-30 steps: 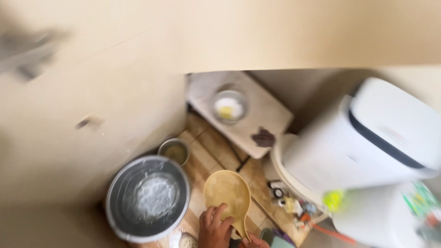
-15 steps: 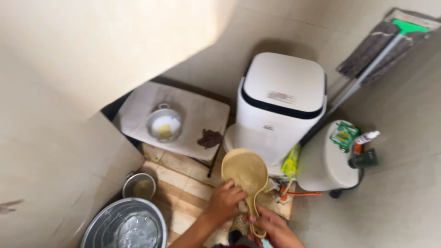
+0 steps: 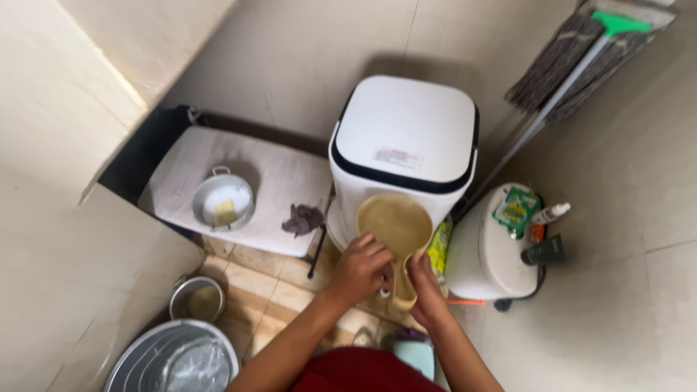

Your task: Filling a portable washing machine with water using a plastic ladle.

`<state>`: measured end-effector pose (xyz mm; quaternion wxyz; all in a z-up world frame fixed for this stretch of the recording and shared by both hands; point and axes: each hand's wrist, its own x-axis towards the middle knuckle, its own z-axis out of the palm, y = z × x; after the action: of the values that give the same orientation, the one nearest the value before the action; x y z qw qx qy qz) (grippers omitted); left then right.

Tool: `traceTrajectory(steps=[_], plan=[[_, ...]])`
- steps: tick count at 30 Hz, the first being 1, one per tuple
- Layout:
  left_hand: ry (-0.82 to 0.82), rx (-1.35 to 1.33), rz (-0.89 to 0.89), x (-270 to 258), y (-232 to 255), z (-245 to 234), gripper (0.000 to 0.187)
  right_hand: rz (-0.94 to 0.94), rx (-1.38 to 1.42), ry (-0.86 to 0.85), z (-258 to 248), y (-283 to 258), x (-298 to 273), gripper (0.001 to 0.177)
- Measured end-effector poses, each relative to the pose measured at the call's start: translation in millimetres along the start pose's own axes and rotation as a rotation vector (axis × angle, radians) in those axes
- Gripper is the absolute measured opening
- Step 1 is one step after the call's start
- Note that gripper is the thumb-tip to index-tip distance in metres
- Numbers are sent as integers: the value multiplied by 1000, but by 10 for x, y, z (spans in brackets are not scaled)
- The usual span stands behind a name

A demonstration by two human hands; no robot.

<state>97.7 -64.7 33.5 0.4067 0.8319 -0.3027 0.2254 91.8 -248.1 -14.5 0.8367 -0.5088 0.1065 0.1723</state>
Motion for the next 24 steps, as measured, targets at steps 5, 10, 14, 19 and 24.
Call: traceTrajectory(steps=[5, 10, 14, 19, 24], plan=[[19, -41, 28, 131, -100, -18, 34, -83, 214, -9, -17, 166, 178, 51], [-30, -36, 72, 274, -206, -93, 41, -83, 295, 78, 84, 107, 195, 41], [-115, -61, -7, 320, -242, -84, 38, -129, 318, 32, 199, 59, 184, 39], [-129, -63, -2, 386, -236, -143, 39, -162, 336, 49, 372, -68, 105, 38], [-136, -67, 6, 385, -250, -154, 37, -179, 345, 29, 346, -14, 117, 39]])
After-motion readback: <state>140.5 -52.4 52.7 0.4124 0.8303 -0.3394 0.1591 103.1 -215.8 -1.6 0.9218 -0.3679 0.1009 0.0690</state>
